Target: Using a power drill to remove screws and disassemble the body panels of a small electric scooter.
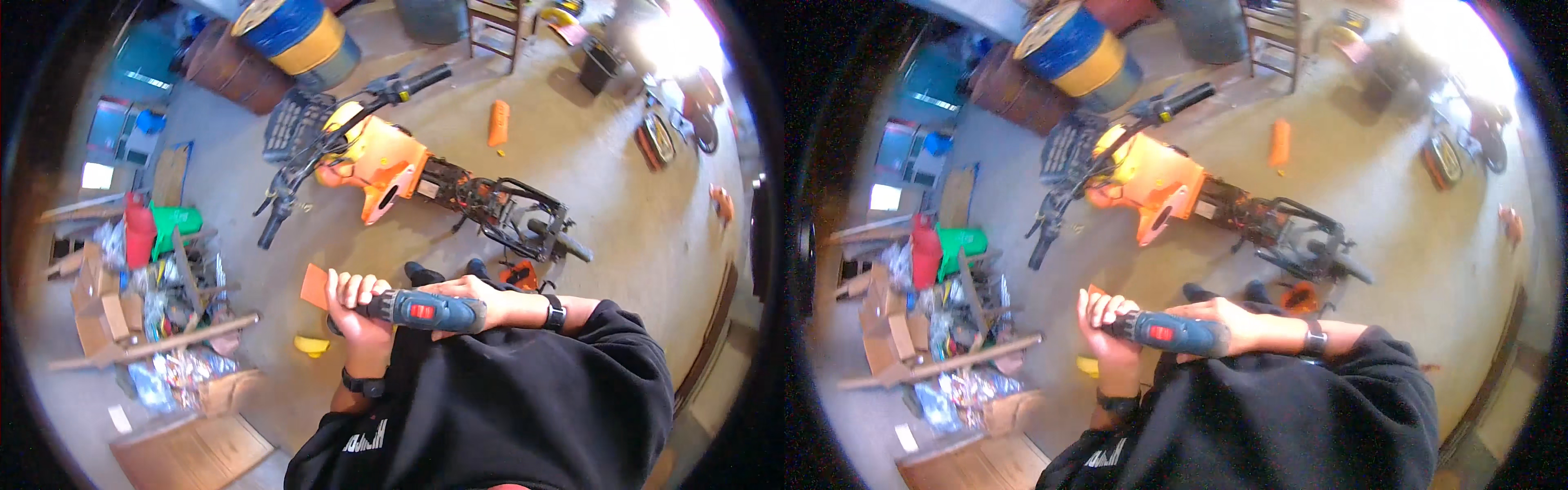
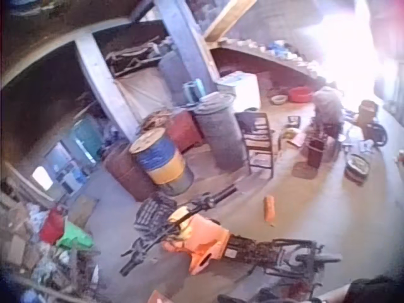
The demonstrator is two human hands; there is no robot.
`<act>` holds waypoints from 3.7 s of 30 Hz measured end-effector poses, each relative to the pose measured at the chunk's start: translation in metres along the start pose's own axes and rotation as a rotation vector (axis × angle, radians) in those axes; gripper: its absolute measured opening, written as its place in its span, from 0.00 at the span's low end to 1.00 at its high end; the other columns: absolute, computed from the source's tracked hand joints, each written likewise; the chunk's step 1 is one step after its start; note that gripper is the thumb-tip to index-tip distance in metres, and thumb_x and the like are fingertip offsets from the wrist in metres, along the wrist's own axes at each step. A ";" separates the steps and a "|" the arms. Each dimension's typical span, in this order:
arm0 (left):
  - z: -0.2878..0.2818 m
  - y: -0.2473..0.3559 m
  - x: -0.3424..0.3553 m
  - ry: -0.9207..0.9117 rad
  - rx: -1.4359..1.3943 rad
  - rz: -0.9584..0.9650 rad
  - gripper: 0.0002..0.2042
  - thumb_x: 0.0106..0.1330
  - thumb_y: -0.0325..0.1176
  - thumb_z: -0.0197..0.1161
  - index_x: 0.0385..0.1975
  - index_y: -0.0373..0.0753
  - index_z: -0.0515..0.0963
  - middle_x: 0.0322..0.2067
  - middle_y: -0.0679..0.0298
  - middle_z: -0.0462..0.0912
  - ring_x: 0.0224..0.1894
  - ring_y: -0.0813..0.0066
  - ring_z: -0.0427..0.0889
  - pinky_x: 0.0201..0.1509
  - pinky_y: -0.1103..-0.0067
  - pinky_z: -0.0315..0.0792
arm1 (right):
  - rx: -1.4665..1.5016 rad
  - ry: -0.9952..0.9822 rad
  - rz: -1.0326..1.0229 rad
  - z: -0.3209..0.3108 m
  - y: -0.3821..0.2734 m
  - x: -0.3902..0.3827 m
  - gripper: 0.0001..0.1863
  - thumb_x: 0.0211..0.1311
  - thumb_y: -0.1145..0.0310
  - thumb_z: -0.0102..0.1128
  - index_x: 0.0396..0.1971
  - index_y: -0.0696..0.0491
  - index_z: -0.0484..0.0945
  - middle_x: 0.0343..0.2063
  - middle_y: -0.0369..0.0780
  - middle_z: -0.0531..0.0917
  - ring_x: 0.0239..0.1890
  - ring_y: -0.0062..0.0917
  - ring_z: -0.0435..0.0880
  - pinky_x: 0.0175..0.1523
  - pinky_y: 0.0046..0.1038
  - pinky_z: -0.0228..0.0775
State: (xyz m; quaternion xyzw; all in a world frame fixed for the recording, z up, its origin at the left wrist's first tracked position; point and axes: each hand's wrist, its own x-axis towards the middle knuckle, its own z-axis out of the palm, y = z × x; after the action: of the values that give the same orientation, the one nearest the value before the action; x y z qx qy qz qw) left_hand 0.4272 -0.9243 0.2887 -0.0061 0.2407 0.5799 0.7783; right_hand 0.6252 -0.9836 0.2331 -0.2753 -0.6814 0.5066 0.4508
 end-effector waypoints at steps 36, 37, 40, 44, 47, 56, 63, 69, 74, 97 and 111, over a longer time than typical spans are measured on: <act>0.015 0.019 0.017 -0.461 0.219 0.037 0.25 0.76 0.44 0.31 0.11 0.50 0.59 0.06 0.73 0.65 0.10 0.75 0.69 0.25 0.74 0.71 | -0.186 -0.001 -0.443 0.011 0.040 0.043 0.21 0.61 0.71 0.56 0.52 0.66 0.70 0.31 0.49 0.82 0.29 0.42 0.83 0.33 0.38 0.75; 0.017 0.017 0.013 -0.283 0.279 0.047 0.26 0.77 0.45 0.30 0.11 0.50 0.58 0.06 0.73 0.63 0.09 0.75 0.67 0.24 0.74 0.70 | -0.224 0.018 -0.459 0.009 0.041 0.042 0.23 0.60 0.70 0.57 0.53 0.67 0.70 0.31 0.49 0.81 0.29 0.41 0.83 0.33 0.37 0.74; -0.003 0.019 0.027 -0.463 0.268 -0.023 0.26 0.78 0.47 0.26 0.15 0.49 0.61 0.10 0.72 0.66 0.14 0.77 0.66 0.30 0.76 0.67 | -0.215 0.025 -0.472 0.004 0.051 0.043 0.25 0.60 0.69 0.55 0.55 0.66 0.68 0.31 0.49 0.81 0.28 0.39 0.82 0.31 0.37 0.73; -0.003 0.024 0.040 -0.308 0.258 -0.025 0.24 0.78 0.46 0.30 0.15 0.49 0.60 0.09 0.74 0.63 0.14 0.78 0.65 0.30 0.76 0.67 | -0.188 -0.004 -0.380 0.003 0.058 0.047 0.27 0.60 0.68 0.55 0.57 0.66 0.66 0.33 0.50 0.81 0.29 0.41 0.82 0.33 0.38 0.74; -0.018 0.039 0.066 -0.174 0.328 -0.079 0.22 0.76 0.46 0.37 0.16 0.48 0.60 0.13 0.68 0.67 0.21 0.70 0.71 0.35 0.72 0.70 | -0.194 -0.020 -0.275 0.001 0.069 0.060 0.29 0.58 0.66 0.57 0.58 0.65 0.66 0.35 0.51 0.82 0.31 0.43 0.84 0.37 0.39 0.76; -0.086 0.181 0.184 0.049 1.826 1.300 0.03 0.68 0.26 0.55 0.33 0.33 0.72 0.31 0.57 0.80 0.32 0.62 0.78 0.41 0.72 0.72 | -0.446 -0.005 0.345 -0.036 0.051 0.061 0.40 0.44 0.62 0.67 0.61 0.55 0.66 0.39 0.51 0.83 0.35 0.43 0.85 0.43 0.37 0.77; -0.095 0.210 0.234 0.626 2.483 0.979 0.22 0.72 0.46 0.44 0.23 0.40 0.78 0.20 0.55 0.82 0.22 0.52 0.81 0.24 0.62 0.74 | -0.706 0.060 0.604 -0.054 0.005 0.045 0.40 0.42 0.64 0.68 0.62 0.50 0.67 0.39 0.49 0.83 0.38 0.45 0.84 0.44 0.36 0.76; -0.089 0.192 0.222 0.644 2.443 0.952 0.21 0.72 0.46 0.44 0.25 0.39 0.78 0.21 0.55 0.82 0.22 0.53 0.81 0.25 0.63 0.74 | -0.854 0.162 0.697 -0.065 -0.004 0.065 0.39 0.42 0.62 0.68 0.61 0.46 0.68 0.40 0.51 0.83 0.44 0.45 0.83 0.49 0.38 0.74; -0.090 0.172 0.215 0.757 2.448 0.976 0.20 0.70 0.46 0.47 0.19 0.44 0.75 0.16 0.60 0.80 0.18 0.57 0.80 0.20 0.65 0.72 | -1.001 0.045 0.698 -0.093 0.017 0.091 0.40 0.43 0.59 0.68 0.61 0.45 0.67 0.39 0.50 0.83 0.40 0.45 0.84 0.46 0.39 0.76; -0.116 0.125 0.217 1.073 1.992 1.382 0.17 0.69 0.34 0.47 0.21 0.33 0.76 0.15 0.55 0.74 0.18 0.52 0.71 0.24 0.64 0.61 | -0.473 -1.188 0.756 -0.252 0.338 0.215 0.34 0.48 0.65 0.66 0.60 0.41 0.69 0.45 0.44 0.82 0.46 0.41 0.82 0.53 0.38 0.72; -0.125 0.067 0.209 1.488 1.936 1.321 0.24 0.72 0.46 0.43 0.26 0.32 0.79 0.22 0.43 0.77 0.26 0.39 0.76 0.30 0.54 0.65 | -0.290 -0.707 0.400 -0.246 0.371 0.120 0.35 0.53 0.64 0.64 0.63 0.44 0.65 0.45 0.47 0.82 0.48 0.40 0.82 0.53 0.36 0.73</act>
State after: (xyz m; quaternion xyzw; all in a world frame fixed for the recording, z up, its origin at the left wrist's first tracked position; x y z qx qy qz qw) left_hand 0.3646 -0.7502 0.1168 0.3394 0.8545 0.3014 -0.2526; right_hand 0.7619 -0.6505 -0.0549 -0.2720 -0.7914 0.5461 0.0390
